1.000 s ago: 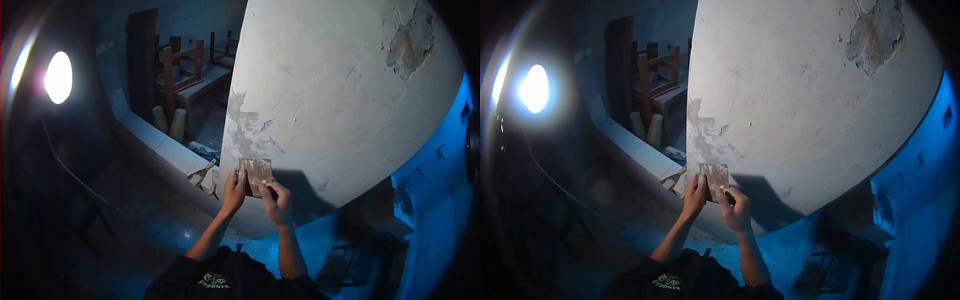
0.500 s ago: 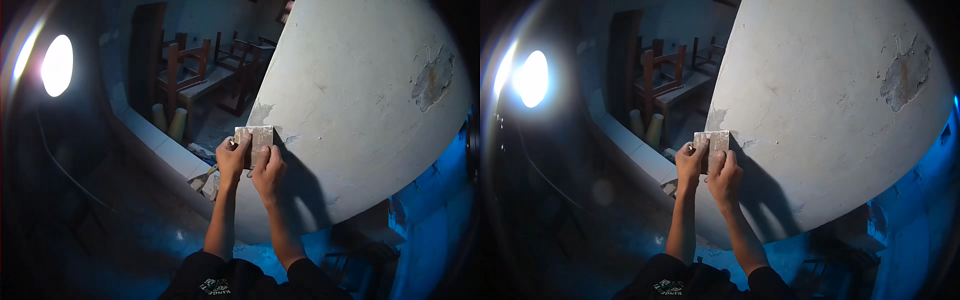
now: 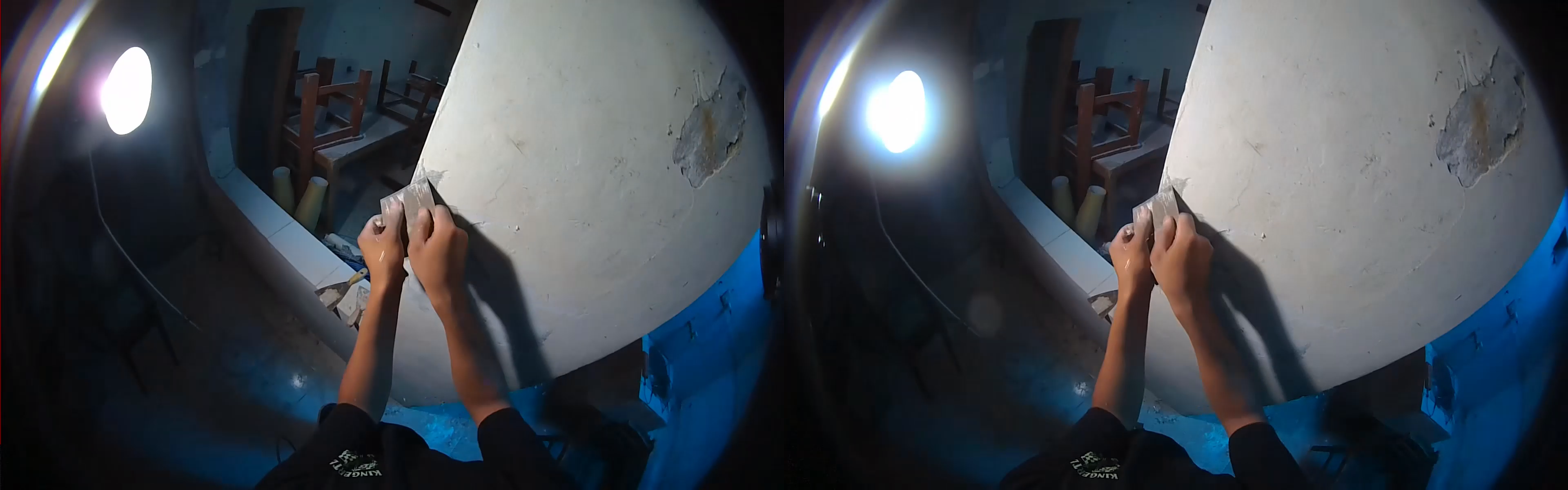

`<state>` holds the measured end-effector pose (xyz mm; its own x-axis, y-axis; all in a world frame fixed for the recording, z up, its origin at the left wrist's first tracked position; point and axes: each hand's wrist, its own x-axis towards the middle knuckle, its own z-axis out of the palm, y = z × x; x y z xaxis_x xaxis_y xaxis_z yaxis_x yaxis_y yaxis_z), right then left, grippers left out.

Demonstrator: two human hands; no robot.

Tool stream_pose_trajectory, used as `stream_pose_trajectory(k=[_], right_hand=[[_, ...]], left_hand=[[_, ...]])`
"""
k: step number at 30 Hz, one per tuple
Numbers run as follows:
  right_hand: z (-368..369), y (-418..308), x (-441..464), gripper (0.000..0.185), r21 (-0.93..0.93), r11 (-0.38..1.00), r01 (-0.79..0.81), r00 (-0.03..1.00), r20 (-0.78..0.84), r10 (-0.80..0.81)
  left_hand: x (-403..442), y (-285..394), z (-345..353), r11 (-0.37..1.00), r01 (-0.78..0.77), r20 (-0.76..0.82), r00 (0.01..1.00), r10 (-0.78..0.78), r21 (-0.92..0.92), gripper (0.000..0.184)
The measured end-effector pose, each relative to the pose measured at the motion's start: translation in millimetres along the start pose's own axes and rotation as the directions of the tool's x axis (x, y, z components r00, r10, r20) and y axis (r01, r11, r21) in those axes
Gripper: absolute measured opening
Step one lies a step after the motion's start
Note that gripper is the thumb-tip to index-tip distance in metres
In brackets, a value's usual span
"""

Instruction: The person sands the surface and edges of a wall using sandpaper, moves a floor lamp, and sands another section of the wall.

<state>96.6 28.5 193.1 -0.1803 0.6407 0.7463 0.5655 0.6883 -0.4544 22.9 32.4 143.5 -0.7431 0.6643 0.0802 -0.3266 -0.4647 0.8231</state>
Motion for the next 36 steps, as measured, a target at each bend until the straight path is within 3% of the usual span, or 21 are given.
stream_pose_trajectory(k=[4,5,7,9,10,15,18,21,22,24,25,27,28,29,30,31,32,33,34,35,36], right_hand=[[-3,1,-16,0.024,0.028,0.998,-0.063,0.998,0.023,0.062],[-2,10,-29,0.024,0.012,0.999,-0.046,0.999,-0.007,0.046],[-9,15,-42,0.024,0.061,0.995,-0.074,0.996,-0.044,0.077],[-16,11,-32,0.025,0.063,0.997,-0.04,0.997,-0.057,0.043],[-17,6,-23,0.026,0.091,0.993,-0.075,0.996,-0.042,0.079],[-16,5,-20,0.026,0.033,0.999,-0.026,1.0,-0.007,0.026],[-15,14,-37,0.025,0.034,0.994,-0.103,0.995,-0.003,0.103],[-8,4,-10,0.025,-0.028,0.996,-0.081,0.997,-0.019,0.081],[-7,0,0,0.025,-0.043,0.996,-0.073,0.997,-0.018,0.072],[-8,-6,-1,0.027,-0.06,0.998,-0.025,0.999,-0.024,0.023],[-8,-3,-8,0.028,-0.032,0.999,-0.027,1.0,-0.001,0.027],[-3,15,-42,0.026,0.039,0.999,-0.011,0.996,0.085,0.007],[2,25,-67,0.025,0.089,0.996,0.007,0.991,0.134,-0.019],[5,29,-91,0.027,0.258,0.966,-0.025,0.985,0.173,-0.021],[9,32,-115,0.03,0.417,0.906,-0.069,0.976,0.216,-0.025],[13,34,-133,0.032,0.454,0.875,-0.169,0.95,0.313,0.021],[17,38,-150,0.034,0.475,0.837,-0.272,0.909,0.413,0.061],[27,48,-163,0.031,0.372,0.901,-0.222,0.921,0.384,0.069],[41,58,-173,0.028,0.263,0.949,-0.174,0.934,0.35,0.074],[52,70,-185,0.031,-0.013,0.986,-0.167,0.86,0.487,0.152],[48,74,-195,0.031,-0.009,0.985,-0.172,0.857,0.492,0.154]], left_hand=[[-7,-12,-9,0.99,0.092,0.053,0.995,-0.087,-0.106,0.038],[-12,-29,-21,0.998,0.065,0.1,0.993,-0.064,-0.01,0.037],[-24,-37,-15,0.995,0.095,0.021,0.995,-0.095,0.014,0.037],[-28,-13,-8,0.999,0.003,0.025,1.0,-0.004,0.054,0.036],[-27,3,-3,0.997,0.05,0.015,0.999,-0.051,0.065,0.035],[-25,8,-9,0.996,0.086,0.069,0.994,-0.088,0.036,0.034],[-30,-17,-12,0.987,0.158,0.049,0.986,-0.157,-0.025,0.034],[-7,-13,-8,0.998,0.069,0.081,0.994,-0.068,-0.002,0.034],[-15,11,1,0.994,0.11,0.029,0.994,-0.109,-0.014,0.034],[-9,7,-6,0.954,-0.287,0.168,0.948,0.27,0.085,0.034],[-18,13,-12,0.992,0.126,0.05,0.991,-0.125,-0.015,0.034],[-22,-28,-45,0.995,0.095,0.021,0.995,-0.095,0.012,0.035],[-39,-36,-57,0.984,0.15,-0.016,0.988,-0.153,-0.093,0.035],[-55,-52,-76,0.982,-0.105,0.008,0.994,0.105,0.156,0.038],[-76,-43,-84,0.969,-0.058,0.027,0.998,0.053,0.238,0.045],[-77,-75,-110,0.942,-0.04,0.068,0.998,0.019,0.332,0.046],[-79,-85,-129,0.596,-0.241,0.234,0.968,0.092,0.766,0.042],[-59,-136,-164,0.403,-0.284,0.292,0.955,0.043,0.87,0.037],[-45,-171,-199,0.516,-0.414,0.512,0.857,-0.055,0.75,0.037],[-33,-197,-229,0.585,-0.001,0.346,0.807,-0.479,0.811,0.041],[-46,-180,-242,0.408,-0.104,0.347,0.734,-0.584,0.907,0.043]])
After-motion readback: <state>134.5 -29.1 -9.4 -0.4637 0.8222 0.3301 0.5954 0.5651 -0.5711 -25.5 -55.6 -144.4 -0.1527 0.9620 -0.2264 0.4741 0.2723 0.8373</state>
